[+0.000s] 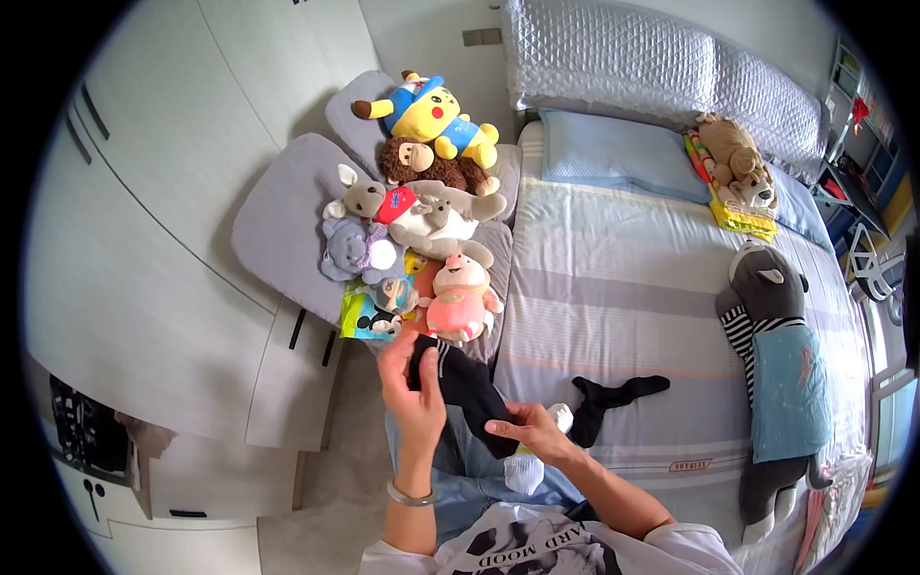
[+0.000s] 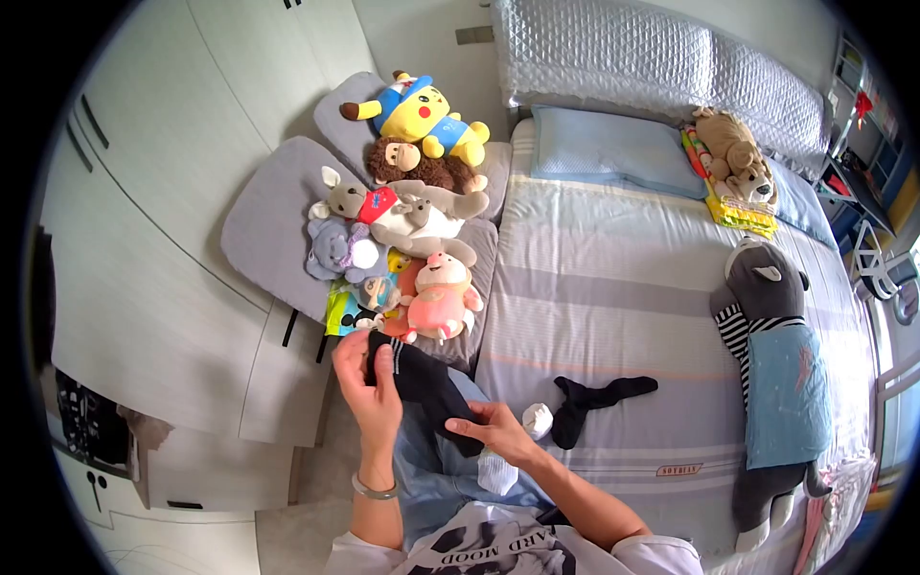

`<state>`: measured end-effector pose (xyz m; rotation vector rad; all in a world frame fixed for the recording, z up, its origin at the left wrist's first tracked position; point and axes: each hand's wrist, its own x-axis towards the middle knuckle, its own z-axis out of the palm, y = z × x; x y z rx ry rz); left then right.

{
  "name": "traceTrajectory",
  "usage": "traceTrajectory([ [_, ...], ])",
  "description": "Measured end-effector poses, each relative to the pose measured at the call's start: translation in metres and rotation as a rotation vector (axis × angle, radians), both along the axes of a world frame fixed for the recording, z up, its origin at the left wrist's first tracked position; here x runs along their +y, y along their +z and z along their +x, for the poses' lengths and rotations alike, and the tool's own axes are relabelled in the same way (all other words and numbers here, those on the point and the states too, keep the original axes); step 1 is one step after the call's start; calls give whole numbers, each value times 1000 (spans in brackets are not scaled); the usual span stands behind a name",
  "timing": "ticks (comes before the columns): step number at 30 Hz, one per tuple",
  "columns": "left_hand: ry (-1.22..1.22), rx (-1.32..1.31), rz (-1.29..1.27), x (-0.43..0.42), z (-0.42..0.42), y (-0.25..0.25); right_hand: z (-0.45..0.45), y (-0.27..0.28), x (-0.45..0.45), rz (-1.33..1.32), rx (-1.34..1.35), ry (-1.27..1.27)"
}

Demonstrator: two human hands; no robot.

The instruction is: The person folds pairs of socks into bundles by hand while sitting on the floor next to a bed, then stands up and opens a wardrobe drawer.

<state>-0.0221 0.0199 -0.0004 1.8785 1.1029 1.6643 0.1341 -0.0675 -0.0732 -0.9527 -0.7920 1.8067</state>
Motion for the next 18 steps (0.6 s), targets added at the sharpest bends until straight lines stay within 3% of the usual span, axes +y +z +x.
traceTrajectory([
  [1,34,13,39,4,-3,5,0,-9,-3,2,1,-2],
  [3,11,-100,-84,10,-20,14,1,-28,-8,-74,330,-253],
  [7,158,-178,71,23,-35,16,14,-43,-17,-119,397,-404],
  [9,211,-341,12,31,-55,20,29,-45,-22,-130,402,-476],
  [12,247,-326,-14,29,-59,18,41,-69,-32,-101,320,-489],
  [14,231,-322,30,28,-50,14,43,-68,-34,-117,407,-444],
  [18,193,-314,5,27,-48,15,41,-33,-30,-57,541,-390],
])
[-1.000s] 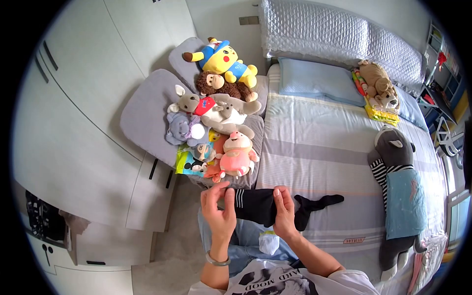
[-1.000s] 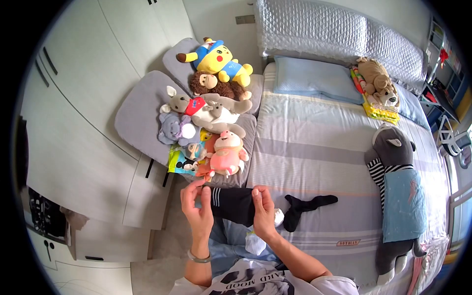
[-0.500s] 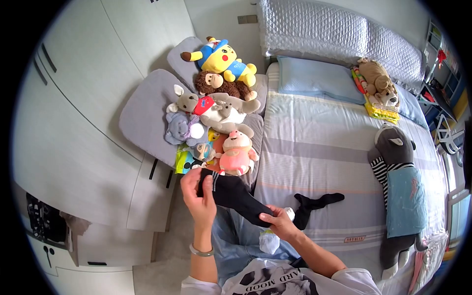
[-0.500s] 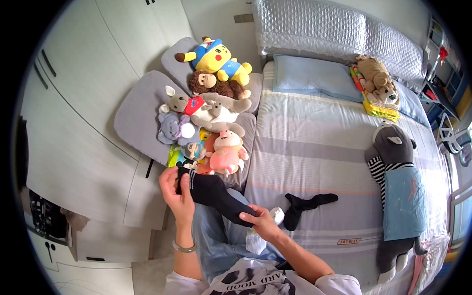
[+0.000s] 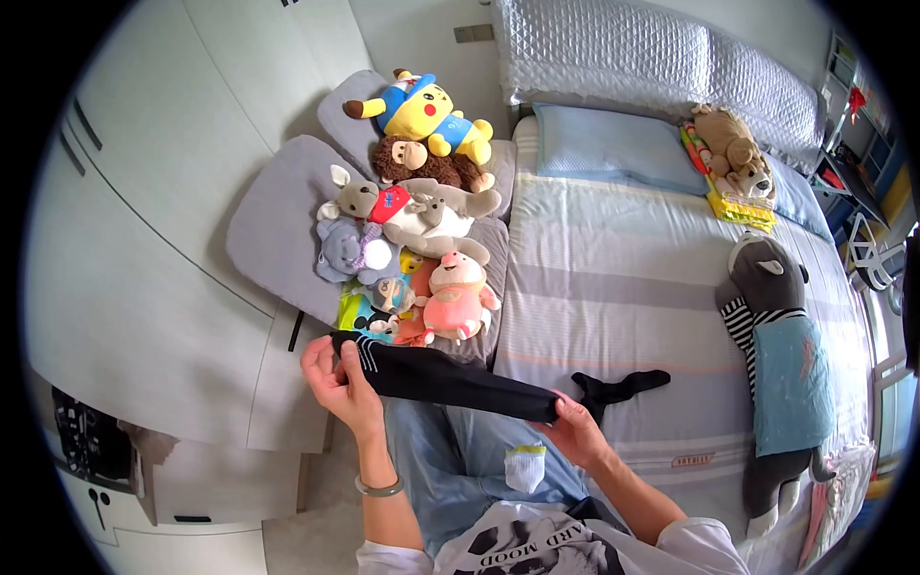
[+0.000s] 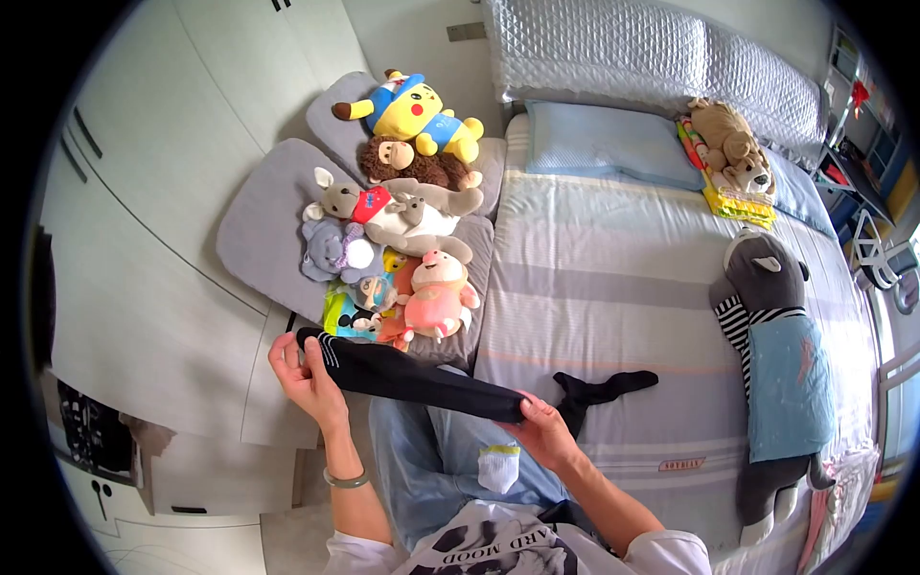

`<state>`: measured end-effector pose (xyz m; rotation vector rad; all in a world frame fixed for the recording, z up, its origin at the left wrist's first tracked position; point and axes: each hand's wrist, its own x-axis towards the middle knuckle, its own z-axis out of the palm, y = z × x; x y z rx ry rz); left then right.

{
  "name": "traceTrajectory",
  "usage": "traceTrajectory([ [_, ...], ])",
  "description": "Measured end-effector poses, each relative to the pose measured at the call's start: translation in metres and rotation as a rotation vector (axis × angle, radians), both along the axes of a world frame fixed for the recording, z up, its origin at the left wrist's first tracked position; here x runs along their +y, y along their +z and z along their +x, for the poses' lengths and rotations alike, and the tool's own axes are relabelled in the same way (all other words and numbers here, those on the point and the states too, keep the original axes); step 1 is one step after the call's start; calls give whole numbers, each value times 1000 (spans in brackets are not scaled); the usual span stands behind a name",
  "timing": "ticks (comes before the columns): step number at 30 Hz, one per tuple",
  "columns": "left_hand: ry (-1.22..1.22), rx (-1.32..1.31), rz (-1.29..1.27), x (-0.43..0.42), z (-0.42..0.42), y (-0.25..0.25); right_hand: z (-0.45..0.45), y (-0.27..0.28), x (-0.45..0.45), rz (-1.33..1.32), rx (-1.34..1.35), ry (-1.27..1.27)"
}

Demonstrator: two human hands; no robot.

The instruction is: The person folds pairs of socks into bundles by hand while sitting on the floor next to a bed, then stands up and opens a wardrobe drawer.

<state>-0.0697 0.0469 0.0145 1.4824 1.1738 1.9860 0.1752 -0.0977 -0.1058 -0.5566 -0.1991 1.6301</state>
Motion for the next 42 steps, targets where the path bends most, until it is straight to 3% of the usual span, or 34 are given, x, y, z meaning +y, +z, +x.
traceTrajectory([
  [4,39,30,-3,2,0,-6,2,6,2,-63,212,-73],
  [6,55,39,-27,1,-4,-10,7,2,2,-249,370,-23],
  [13,10,-48,-62,-6,6,-14,14,10,-2,-291,190,-83],
  [16,-71,17,-112,-25,26,-9,16,-22,-6,-245,-365,56],
  [17,-125,48,-135,-33,37,-10,17,-31,-6,-245,-366,51],
  [19,-314,158,-129,-48,49,-15,11,-13,2,-204,-893,180],
  [21,-388,160,-104,-55,60,-10,0,23,15,-142,-889,144],
  [23,-451,151,-118,-57,63,-7,-10,46,31,238,-840,13],
  [24,-453,154,-115,-58,63,-5,-17,50,40,240,-838,10],
  [26,-465,161,-122,-58,60,0,-29,53,56,381,-604,122],
  [33,-338,153,-110,-55,28,2,-47,40,62,377,-130,320],
  [38,-319,175,-79,-55,23,-4,-46,53,50,178,-124,385],
  [40,-77,120,-24,-52,17,-13,-42,49,51,105,-116,13],
  [42,-35,36,-86,-52,16,-23,-40,56,48,159,-107,-106],
])
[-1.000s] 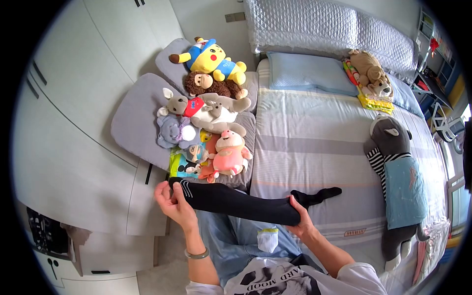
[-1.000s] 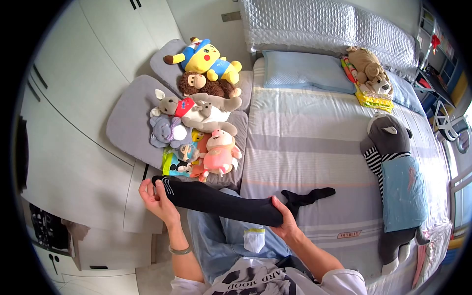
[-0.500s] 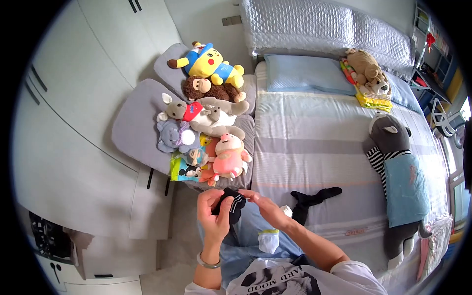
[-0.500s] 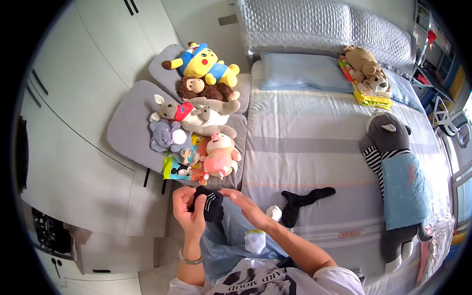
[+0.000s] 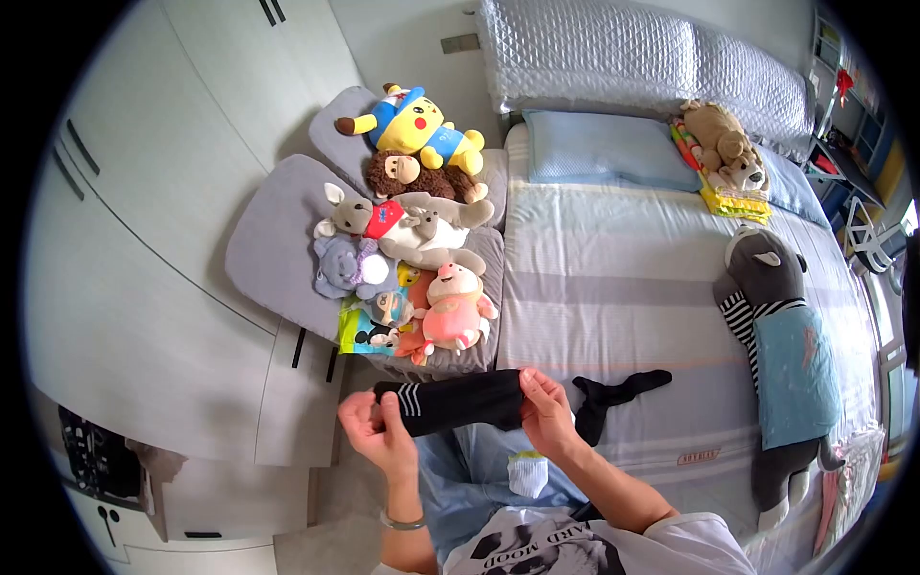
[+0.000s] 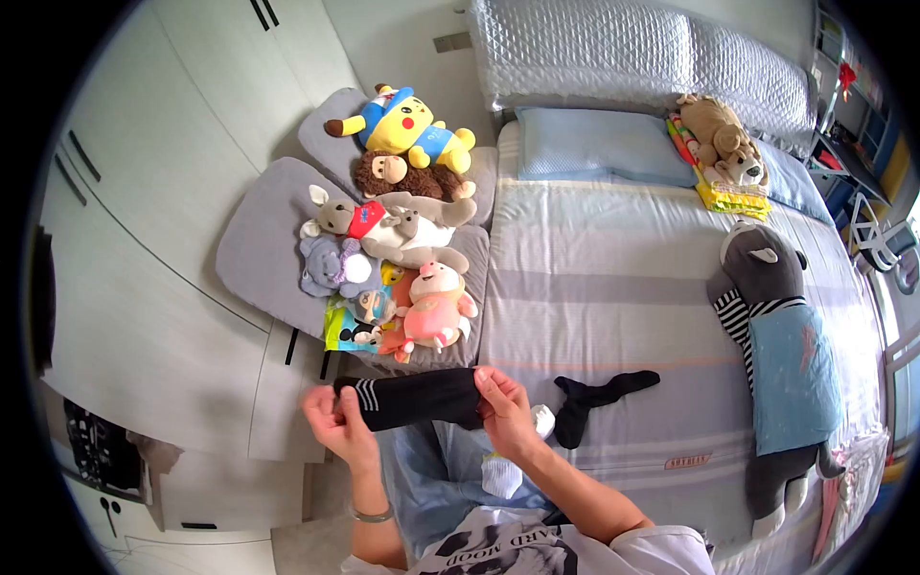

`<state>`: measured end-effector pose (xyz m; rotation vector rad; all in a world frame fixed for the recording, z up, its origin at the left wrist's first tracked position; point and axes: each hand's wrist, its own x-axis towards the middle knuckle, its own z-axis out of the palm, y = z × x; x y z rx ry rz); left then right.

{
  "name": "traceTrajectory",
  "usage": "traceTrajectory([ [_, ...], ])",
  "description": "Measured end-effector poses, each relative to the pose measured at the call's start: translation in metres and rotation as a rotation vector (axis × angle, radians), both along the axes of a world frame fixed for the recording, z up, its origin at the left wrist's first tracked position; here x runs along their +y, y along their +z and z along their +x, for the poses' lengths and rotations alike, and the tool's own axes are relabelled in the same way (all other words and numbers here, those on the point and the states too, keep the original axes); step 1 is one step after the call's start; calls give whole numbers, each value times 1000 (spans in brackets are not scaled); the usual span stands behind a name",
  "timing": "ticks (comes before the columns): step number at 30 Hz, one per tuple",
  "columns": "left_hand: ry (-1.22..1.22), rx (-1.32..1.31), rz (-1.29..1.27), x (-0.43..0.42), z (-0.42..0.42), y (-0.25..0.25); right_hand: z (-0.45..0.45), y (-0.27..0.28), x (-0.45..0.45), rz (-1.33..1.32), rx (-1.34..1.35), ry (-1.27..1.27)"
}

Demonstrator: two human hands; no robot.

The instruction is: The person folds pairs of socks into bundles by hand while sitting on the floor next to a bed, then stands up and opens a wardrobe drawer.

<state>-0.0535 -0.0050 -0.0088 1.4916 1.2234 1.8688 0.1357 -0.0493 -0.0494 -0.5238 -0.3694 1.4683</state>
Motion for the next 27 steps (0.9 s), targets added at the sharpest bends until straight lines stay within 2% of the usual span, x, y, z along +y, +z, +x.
traceTrajectory([
  [5,-33,-18,-36,-9,21,-11,-7,5,-1,-46,47,-29],
  [7,97,331,-227,-15,28,13,-6,-1,-3,68,-120,-13],
  [9,138,435,-157,-12,30,4,-8,1,-7,78,-200,17],
  [10,-92,338,-88,-10,41,2,-9,4,-9,88,-283,37],
  [11,-264,240,-128,-12,49,0,-13,9,-10,86,-282,39],
  [12,-424,138,-183,-13,56,-2,-19,15,-10,137,-365,8],
  [13,-526,35,-343,-15,63,-2,-22,18,-10,190,-449,-23],
  [15,-526,-28,-287,-9,69,-2,-20,6,-16,214,-456,-8],
  [17,-338,-131,-361,-6,64,-10,-18,3,-21,118,-449,27],
  [19,-323,-101,-341,-15,67,0,-17,-1,-21,31,-440,-9],
  [21,-226,138,-185,-33,77,-3,-16,-4,-15,-113,-423,-66],
  [22,-204,501,140,-37,77,-16,-14,5,-15,-192,-375,-30],
  [23,-359,669,6,-44,78,-26,-10,-29,-8,-235,-248,55],
  [24,-514,846,-121,-52,79,-33,-29,-24,-9,-148,-518,-306],
  [26,-319,650,-276,-22,84,-40,-52,-30,-27,-147,-585,-423],
  [27,-267,415,-385,3,78,-17,-56,-29,-38,-240,-382,-183],
])
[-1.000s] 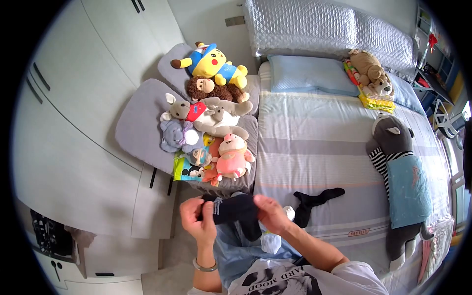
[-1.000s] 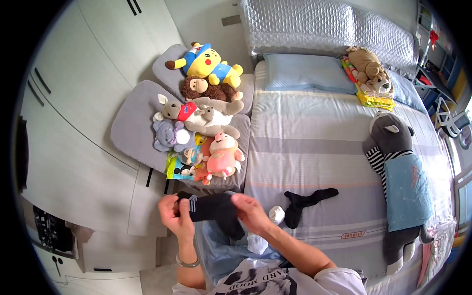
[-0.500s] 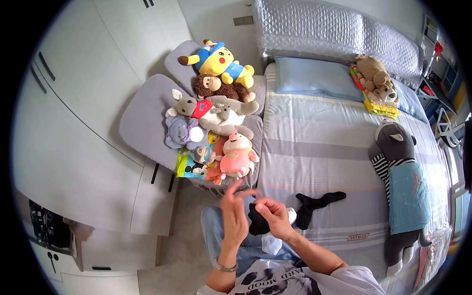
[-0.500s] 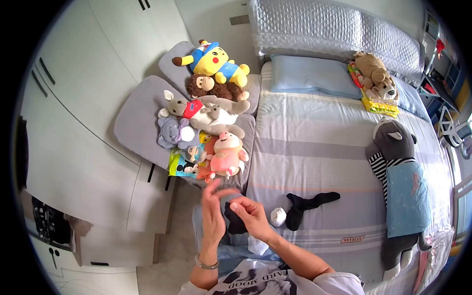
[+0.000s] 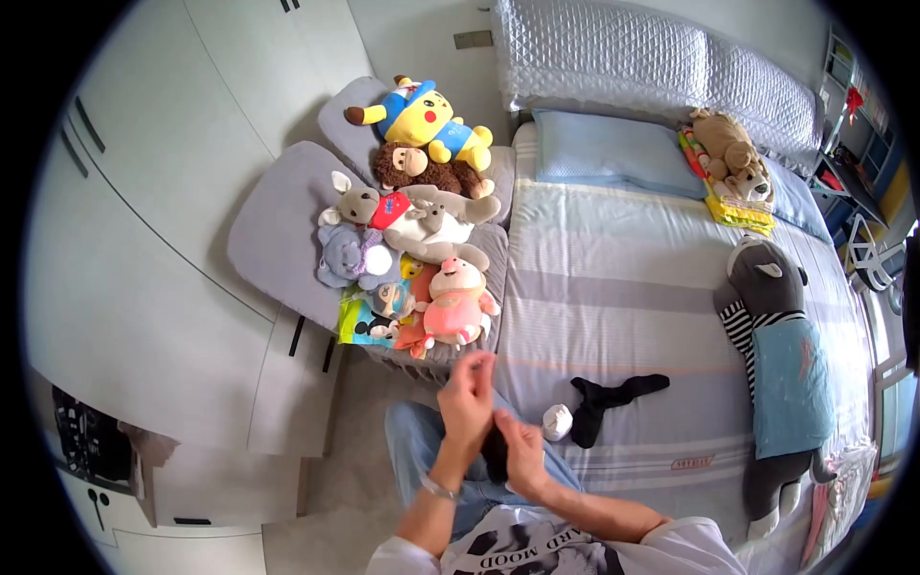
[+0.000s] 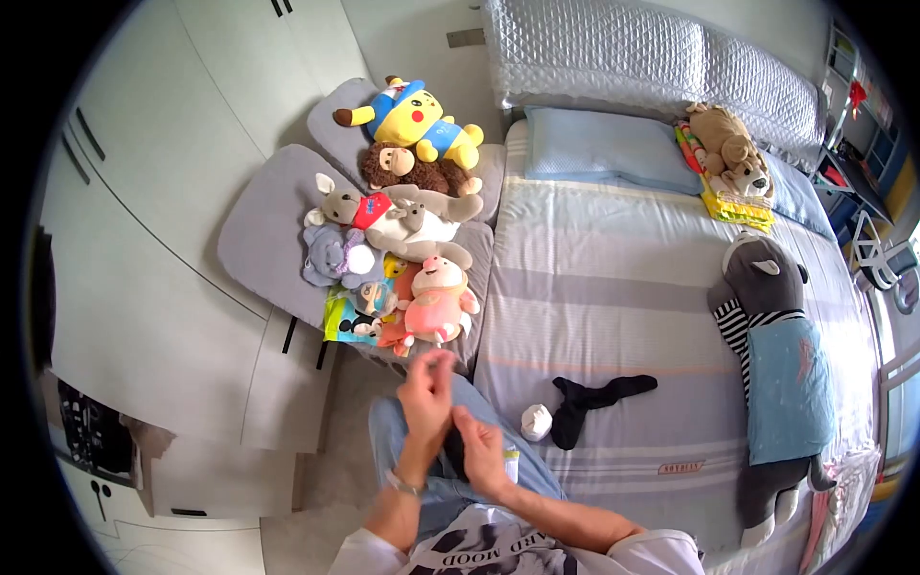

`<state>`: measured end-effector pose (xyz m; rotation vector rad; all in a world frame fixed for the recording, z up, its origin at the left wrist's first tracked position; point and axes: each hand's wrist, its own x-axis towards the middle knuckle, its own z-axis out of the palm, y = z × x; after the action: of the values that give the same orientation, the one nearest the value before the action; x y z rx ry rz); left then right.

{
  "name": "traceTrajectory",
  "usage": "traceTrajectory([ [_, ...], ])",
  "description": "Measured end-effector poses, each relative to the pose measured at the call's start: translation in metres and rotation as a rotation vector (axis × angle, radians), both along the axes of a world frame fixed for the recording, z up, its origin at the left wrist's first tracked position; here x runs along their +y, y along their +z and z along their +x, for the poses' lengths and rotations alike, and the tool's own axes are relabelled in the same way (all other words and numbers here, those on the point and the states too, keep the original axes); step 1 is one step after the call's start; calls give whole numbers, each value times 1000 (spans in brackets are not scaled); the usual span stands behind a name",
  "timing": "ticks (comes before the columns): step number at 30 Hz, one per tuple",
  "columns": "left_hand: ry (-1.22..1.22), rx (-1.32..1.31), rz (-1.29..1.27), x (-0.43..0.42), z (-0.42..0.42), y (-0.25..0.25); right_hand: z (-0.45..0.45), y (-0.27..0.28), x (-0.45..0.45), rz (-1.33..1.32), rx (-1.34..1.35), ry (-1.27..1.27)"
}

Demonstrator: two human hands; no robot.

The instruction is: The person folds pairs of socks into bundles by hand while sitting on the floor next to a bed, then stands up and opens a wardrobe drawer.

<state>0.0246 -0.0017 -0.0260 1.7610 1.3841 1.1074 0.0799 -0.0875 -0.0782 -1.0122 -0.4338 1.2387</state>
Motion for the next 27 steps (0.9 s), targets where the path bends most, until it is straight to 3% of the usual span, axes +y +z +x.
traceTrajectory([
  [1,-16,36,141,-10,3,2,-1,2,-2,-200,154,54],
  [2,-68,70,315,-22,8,-12,0,-7,2,-191,155,51],
  [3,-255,138,375,-40,11,-3,3,-21,11,67,363,-54],
  [6,422,809,221,-47,45,-107,-14,-45,23,95,-314,-600],
  [8,-10,-42,218,-15,10,-1,3,6,0,-185,149,8],
  [10,-4,24,-170,-16,8,32,-2,9,-2,-206,237,8],
  [11,-15,19,-82,-7,9,29,-5,-4,1,40,292,-135],
  [14,-23,23,122,1,2,4,-8,-42,15,189,-710,-511],
  [16,-32,27,259,5,-5,-8,19,12,-1,-399,284,306],
  [17,58,-23,240,12,-12,-6,19,38,-1,-381,348,296],
  [18,144,-77,231,28,-20,1,27,39,3,-377,344,290],
  [20,304,-112,218,42,-38,14,52,29,2,-83,-117,653],
  [21,297,-211,174,39,-43,26,65,18,5,-81,-236,747],
  [24,265,-322,240,36,-52,31,79,-10,4,-28,-271,771],
  [27,444,-180,268,34,-67,37,90,-24,2,-67,-288,694],
])
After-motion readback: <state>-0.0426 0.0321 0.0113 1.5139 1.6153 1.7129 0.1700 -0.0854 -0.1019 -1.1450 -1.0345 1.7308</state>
